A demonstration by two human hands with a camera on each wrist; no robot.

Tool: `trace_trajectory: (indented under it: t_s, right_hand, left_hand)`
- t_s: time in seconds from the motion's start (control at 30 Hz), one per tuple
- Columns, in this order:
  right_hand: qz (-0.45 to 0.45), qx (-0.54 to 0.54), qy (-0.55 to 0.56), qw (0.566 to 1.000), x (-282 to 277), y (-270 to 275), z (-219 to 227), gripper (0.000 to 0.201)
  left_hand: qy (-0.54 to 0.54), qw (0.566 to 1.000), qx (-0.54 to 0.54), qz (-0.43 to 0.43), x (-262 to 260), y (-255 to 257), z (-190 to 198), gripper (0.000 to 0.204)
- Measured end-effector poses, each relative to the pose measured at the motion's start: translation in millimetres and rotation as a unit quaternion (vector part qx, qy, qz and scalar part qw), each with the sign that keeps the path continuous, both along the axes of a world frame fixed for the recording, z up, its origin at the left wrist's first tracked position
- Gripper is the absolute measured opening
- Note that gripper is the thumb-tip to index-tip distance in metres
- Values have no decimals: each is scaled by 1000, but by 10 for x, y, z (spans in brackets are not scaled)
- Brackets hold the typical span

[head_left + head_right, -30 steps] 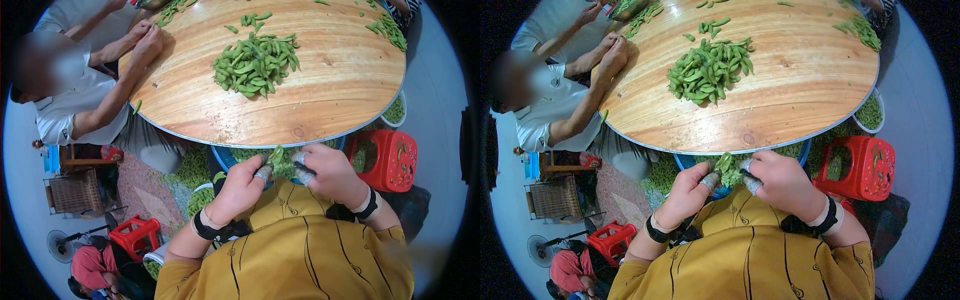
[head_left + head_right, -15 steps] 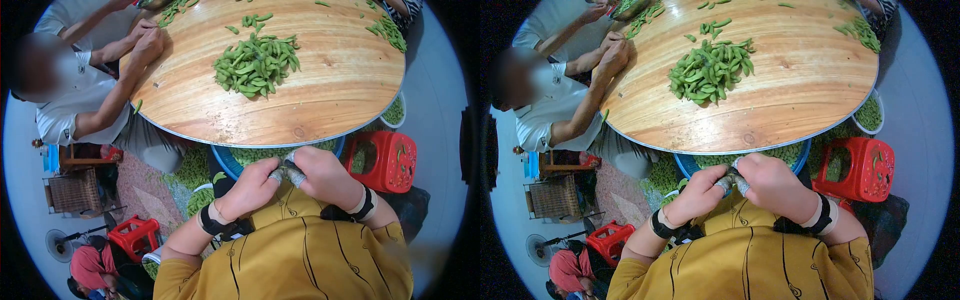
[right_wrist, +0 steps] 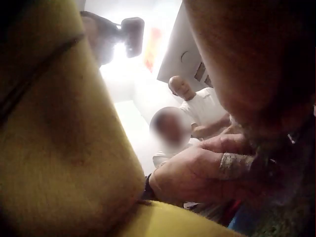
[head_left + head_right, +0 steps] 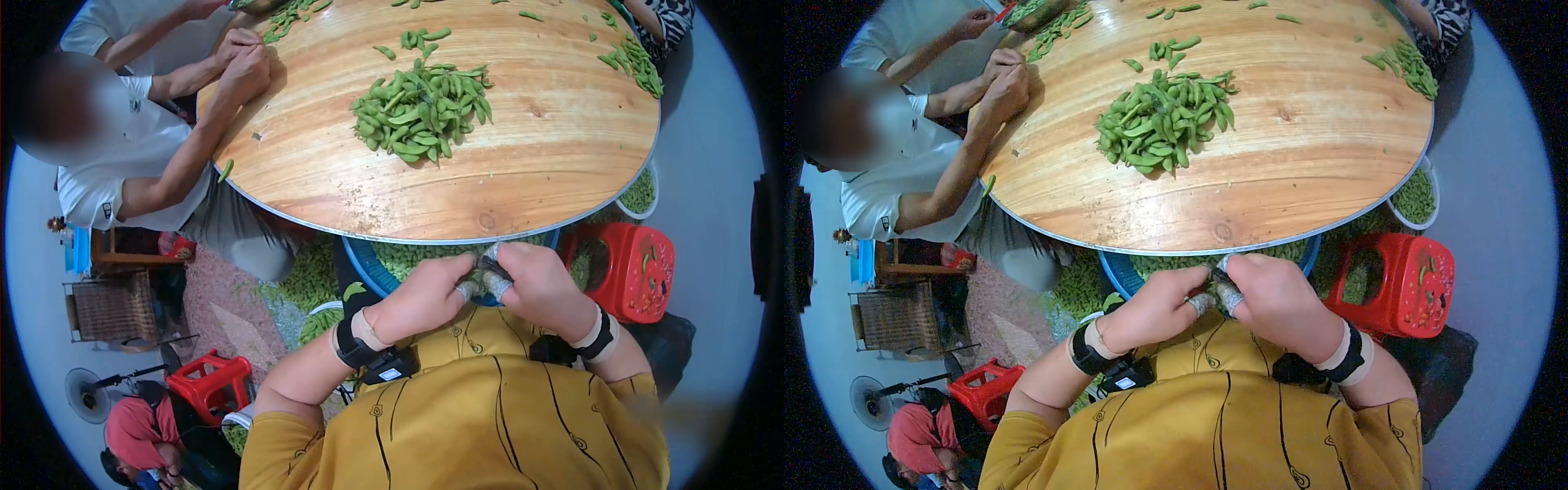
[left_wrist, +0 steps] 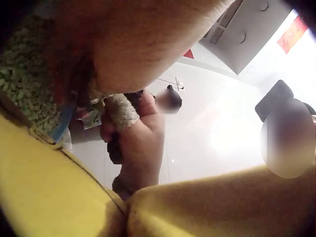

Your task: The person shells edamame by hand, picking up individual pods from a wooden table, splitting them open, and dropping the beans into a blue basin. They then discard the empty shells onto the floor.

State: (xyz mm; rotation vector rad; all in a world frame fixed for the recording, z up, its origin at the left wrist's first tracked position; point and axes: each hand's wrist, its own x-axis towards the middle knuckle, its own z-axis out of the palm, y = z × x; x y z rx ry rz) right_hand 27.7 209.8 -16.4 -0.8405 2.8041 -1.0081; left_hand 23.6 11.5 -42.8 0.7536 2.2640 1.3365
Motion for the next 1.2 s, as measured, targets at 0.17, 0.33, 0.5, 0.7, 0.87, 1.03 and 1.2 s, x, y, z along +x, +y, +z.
trace_trajectory:
  t_s: [0.17,0.33,0.5,0.7,0.87,1.03,1.2]
  right_hand:
    - [-49,-39,49,997,-485,-65,393,15]
    - [-66,7,160,985,-1264,-259,393,17]
    - [-75,-6,135,988,-1423,-298,358,15]
    - [-160,-190,-152,957,-1032,-74,487,16]
    - [-126,-199,58,970,-513,-143,265,16]
    - [16,-106,221,969,-254,-251,171,22]
    - [-120,-273,-403,865,-156,-117,404,22]
  left_hand:
    - [-70,995,42,59,6,-224,85,15]
    - [6,975,-86,203,246,-757,20,22]
    - [63,907,-330,253,569,-1310,-51,30]
    - [47,967,-133,213,339,-1005,266,27]
    - [-157,962,146,166,5,-364,444,28]
    - [-353,817,390,236,-268,89,402,27]
    - [-273,876,312,246,-244,46,415,21]
